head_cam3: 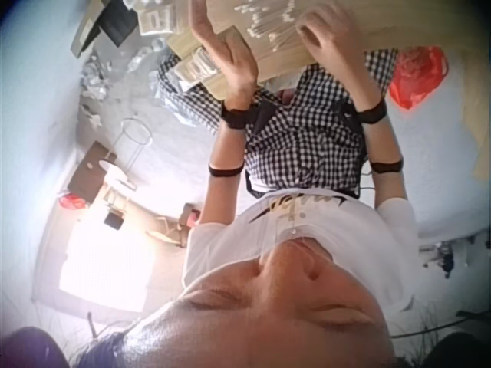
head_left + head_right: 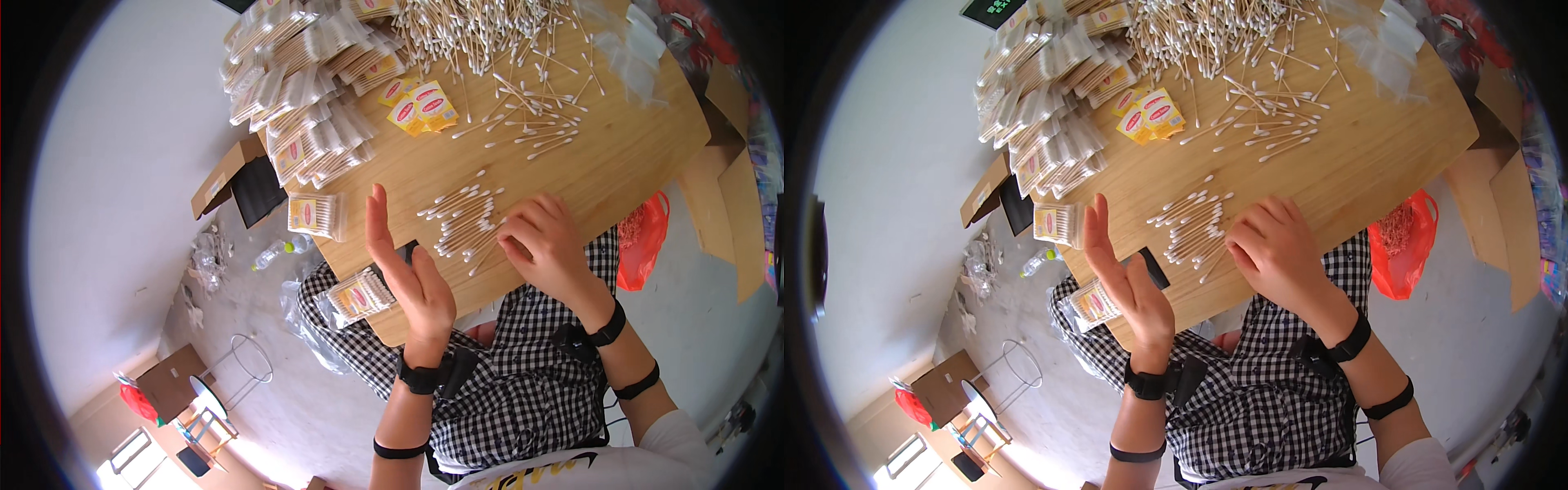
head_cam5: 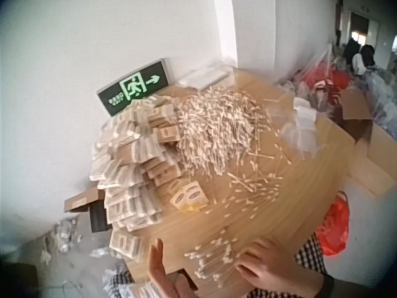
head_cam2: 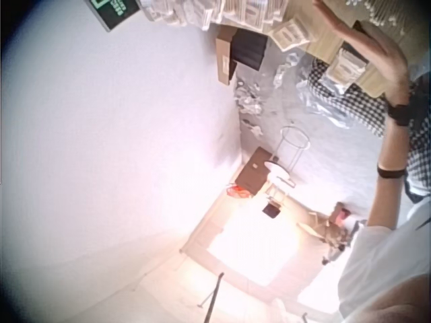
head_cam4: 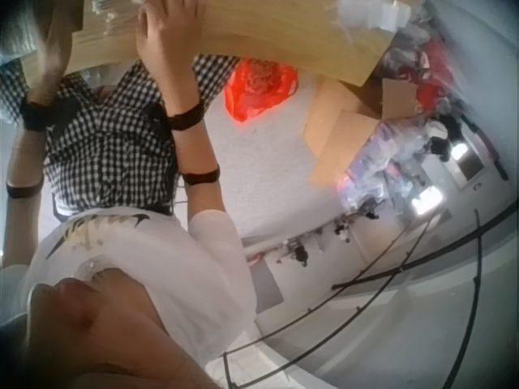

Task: Sorting cotton swabs and placing them into small plastic bags.

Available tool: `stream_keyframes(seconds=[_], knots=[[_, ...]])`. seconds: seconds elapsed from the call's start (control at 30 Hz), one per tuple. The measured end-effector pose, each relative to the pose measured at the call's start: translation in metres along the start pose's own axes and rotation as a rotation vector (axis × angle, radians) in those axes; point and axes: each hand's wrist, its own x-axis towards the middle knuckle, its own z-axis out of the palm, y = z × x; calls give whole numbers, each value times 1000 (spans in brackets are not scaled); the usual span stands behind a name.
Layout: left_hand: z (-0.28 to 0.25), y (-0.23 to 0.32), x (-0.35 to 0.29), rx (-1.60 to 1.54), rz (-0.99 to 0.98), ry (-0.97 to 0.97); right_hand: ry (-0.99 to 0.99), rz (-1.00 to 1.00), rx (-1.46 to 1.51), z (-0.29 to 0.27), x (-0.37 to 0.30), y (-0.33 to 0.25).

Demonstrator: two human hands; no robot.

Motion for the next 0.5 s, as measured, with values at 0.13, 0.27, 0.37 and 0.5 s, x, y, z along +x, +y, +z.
stream_keyframes(seconds=[0.13,0.27,0.37,0.5], knots=[[-8,-1,-4,-114,-106,78,68,104,120,2,19,0],[7,-4,-10,-334,-210,165,196,233,513,19,31,6],[23,-8,-9,-475,-227,204,265,391,1012,29,39,9],[33,-10,-7,-568,-225,168,189,368,995,36,41,7]])
